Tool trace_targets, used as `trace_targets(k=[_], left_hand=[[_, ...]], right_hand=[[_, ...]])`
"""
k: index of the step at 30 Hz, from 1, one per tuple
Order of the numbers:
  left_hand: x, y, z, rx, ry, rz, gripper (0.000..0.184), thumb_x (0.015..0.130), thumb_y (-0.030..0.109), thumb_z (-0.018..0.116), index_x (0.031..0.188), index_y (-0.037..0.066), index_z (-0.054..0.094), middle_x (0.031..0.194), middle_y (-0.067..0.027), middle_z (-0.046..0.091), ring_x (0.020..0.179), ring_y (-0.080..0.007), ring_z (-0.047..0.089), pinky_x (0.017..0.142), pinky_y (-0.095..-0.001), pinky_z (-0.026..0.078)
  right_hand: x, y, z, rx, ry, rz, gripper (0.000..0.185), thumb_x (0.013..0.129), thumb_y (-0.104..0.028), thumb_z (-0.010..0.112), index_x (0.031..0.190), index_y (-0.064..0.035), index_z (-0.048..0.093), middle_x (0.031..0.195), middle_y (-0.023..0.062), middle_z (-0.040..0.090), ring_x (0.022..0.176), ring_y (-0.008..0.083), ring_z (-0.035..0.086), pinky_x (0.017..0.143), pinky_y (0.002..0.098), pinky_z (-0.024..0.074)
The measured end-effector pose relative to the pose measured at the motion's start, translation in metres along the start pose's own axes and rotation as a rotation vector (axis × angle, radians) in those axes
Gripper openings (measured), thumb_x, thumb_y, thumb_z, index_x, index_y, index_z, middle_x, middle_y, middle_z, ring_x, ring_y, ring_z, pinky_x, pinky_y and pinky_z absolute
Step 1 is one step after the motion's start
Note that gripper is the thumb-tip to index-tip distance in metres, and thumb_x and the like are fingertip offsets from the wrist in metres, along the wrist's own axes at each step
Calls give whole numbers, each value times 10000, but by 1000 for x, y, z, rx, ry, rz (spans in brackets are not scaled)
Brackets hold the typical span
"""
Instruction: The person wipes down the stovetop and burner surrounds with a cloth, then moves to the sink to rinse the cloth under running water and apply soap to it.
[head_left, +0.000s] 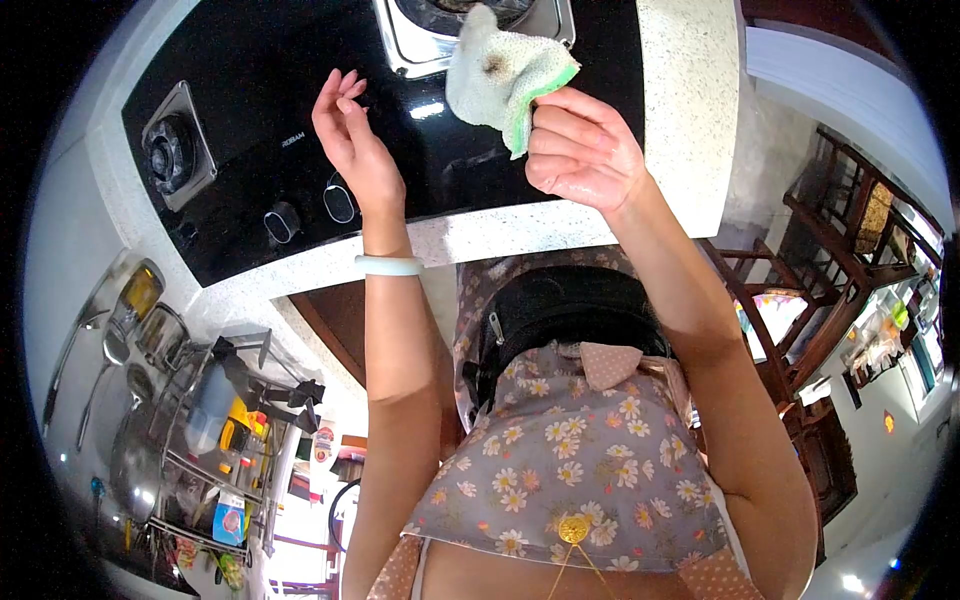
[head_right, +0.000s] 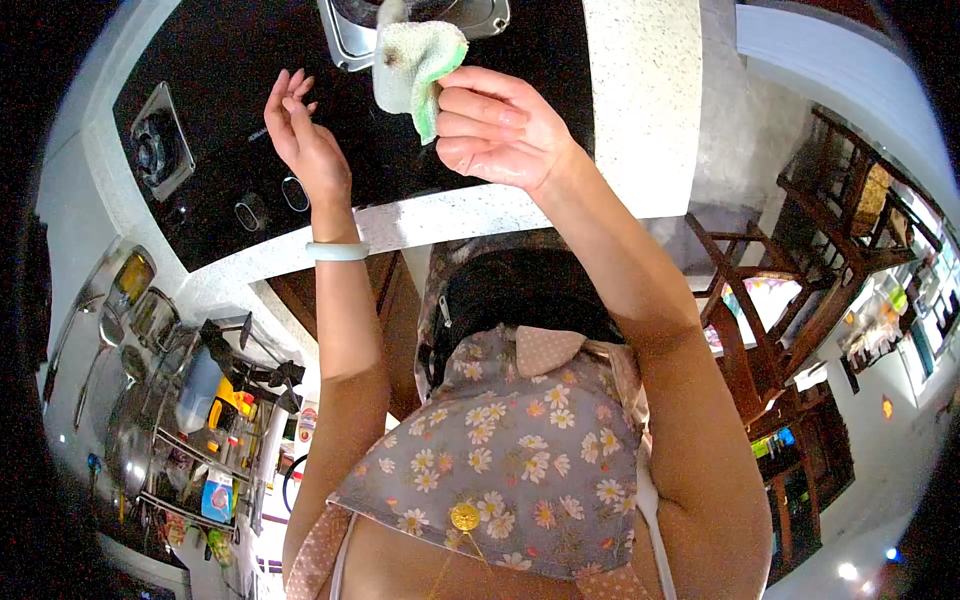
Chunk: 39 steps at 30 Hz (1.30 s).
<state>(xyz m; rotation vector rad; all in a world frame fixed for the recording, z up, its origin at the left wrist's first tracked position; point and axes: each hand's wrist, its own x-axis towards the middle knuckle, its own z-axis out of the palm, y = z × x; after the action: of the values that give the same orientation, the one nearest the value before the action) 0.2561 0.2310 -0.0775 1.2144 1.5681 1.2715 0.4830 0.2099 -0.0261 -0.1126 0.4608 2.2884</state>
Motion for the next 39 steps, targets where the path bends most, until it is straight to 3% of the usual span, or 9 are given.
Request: trace_targets(k=[4, 6, 9, 13, 17, 24, 32, 35, 39], left_hand=[[-10, 13, 2, 95, -24, 51, 382, 1083, 248, 433, 1378, 13, 491, 1324, -152, 587, 1191, -209, 563, 1008, -353, 433], [-23, 25, 5, 100, -61, 46, 353, 1069, 192, 469, 1365, 2, 508, 1298, -144, 605, 1158, -198, 582, 1004, -338, 455], [-43, 28, 8, 80, -92, 8, 328, 1063, 183, 490, 1332, 3, 540, 1263, -128, 622, 1131, -177, 590, 995, -315, 461], [-60, 32, 16, 48, -106, -83, 236, 1030, 116, 545, 1229, -6, 579, 1163, -102, 641, 1023, -153, 599, 927, -291, 471], [-61, 41, 29, 227, -161, 44, 306, 952, 71, 635, 1241, -6, 569, 1197, -149, 563, 1033, -226, 580, 874, -326, 504], [-62, 45, 54, 785, -308, 252, 435, 859, 80, 706, 1288, 113, 637, 1299, -139, 524, 1176, -316, 474, 1018, -419, 357], [-27, 35, -15, 961, -238, 246, 288, 828, 14, 681, 1104, 93, 707, 1258, -114, 592, 1235, -338, 502, 1039, -437, 364], [-23, 38, -1, 814, -261, 195, 246, 852, 70, 723, 1086, 28, 661, 1282, -149, 568, 1294, -364, 477, 1070, -461, 381], [-16, 34, 4, 780, -382, 265, 289, 834, 40, 735, 1108, 14, 645, 1250, -150, 573, 1281, -365, 495, 1109, -483, 377]], right_hand=[[-13, 0, -1, -171, 49, -15, 457, 1067, -124, 382, 634, -120, 529, 450, -72, 419, 383, 42, 344, 435, 197, 298], [-26, -5, 2, -499, 114, -154, 232, 1039, -112, 436, 1124, -15, 629, 490, -82, 373, 415, 25, 300, 443, 207, 270], [-40, -8, 17, -1222, 389, -521, 353, 1028, -72, 455, 1349, -31, 596, 537, -69, 384, 451, 21, 325, 443, 200, 281], [-13, 2, -1, -1676, 677, -451, 344, 1026, -129, 517, 1350, -171, 626, 562, 0, 518, 480, 77, 507, 486, 235, 439], [7, 23, -23, -2140, 567, -299, 378, 956, -147, 572, 1330, -160, 625, 744, 178, 685, 632, 347, 674, 591, 442, 543], [8, -2, -13, -2361, 609, -865, 350, 840, -131, 680, 1190, -141, 702, 847, 60, 677, 734, 256, 651, 638, 374, 531], [33, 26, -19, -2596, 420, -558, 342, 797, -175, 748, 1129, -103, 706, 907, 33, 519, 856, 223, 517, 724, 351, 405], [38, 35, -19, -2470, 308, -511, 207, 762, -141, 754, 936, -62, 673, 881, 29, 527, 835, 214, 535, 713, 344, 430], [38, 32, -29, -2288, 427, -629, 255, 788, -82, 725, 1030, -62, 648, 871, 58, 550, 806, 247, 573, 687, 374, 502]])
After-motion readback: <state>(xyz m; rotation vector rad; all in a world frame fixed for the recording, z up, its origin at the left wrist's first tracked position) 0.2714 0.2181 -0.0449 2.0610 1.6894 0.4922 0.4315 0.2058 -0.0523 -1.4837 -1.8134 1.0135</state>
